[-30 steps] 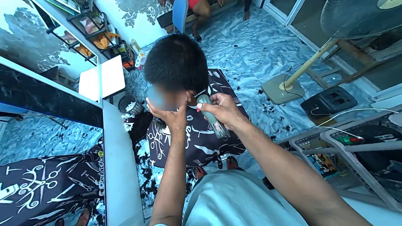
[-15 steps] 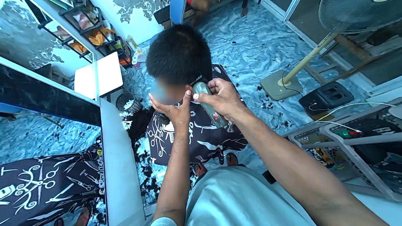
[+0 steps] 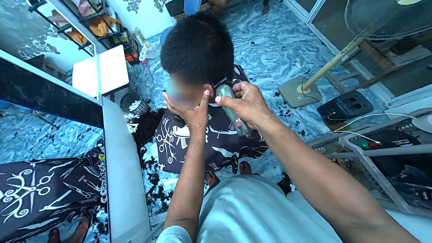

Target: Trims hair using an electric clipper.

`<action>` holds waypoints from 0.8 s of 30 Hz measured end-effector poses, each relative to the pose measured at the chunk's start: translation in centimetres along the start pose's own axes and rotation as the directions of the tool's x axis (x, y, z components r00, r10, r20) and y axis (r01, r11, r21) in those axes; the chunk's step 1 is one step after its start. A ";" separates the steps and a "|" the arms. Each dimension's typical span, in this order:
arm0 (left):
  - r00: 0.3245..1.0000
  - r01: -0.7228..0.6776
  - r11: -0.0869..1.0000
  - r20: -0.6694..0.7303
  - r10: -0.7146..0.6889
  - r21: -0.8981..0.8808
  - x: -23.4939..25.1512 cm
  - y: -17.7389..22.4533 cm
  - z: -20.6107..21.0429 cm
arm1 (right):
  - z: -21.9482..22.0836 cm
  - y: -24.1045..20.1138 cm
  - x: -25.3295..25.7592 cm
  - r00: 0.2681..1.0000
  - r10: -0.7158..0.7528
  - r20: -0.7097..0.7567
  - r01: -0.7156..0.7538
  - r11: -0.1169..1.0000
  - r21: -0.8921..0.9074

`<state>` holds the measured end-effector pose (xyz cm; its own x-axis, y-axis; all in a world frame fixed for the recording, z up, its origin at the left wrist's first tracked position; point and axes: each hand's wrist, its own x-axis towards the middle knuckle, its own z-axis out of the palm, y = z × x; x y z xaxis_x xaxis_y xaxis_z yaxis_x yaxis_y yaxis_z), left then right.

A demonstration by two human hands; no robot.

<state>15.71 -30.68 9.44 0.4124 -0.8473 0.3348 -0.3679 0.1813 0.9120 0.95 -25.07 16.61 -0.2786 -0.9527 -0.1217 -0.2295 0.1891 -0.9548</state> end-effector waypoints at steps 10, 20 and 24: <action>1.000 0.013 1.000 -0.008 -0.013 -0.007 -0.3 0.3 0.1 | -0.1 0.1 -0.2 1.000 0.011 0.001 -0.011 1.000 -0.009; 0.999 0.011 1.000 -0.031 -0.011 -0.010 -0.5 0.9 0.1 | -0.5 0.0 -0.2 0.999 0.041 0.022 -0.042 0.998 0.042; 0.999 -0.004 1.000 -0.041 0.004 0.008 -0.5 0.9 0.0 | -0.2 -0.9 0.2 0.994 -0.086 0.065 0.077 0.988 0.130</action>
<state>15.15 -30.11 10.11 0.4443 -0.8255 0.3479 -0.3758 0.1808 0.9089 0.96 -25.39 17.53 -0.1961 -0.9790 -0.0563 -0.1272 0.0823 -0.9885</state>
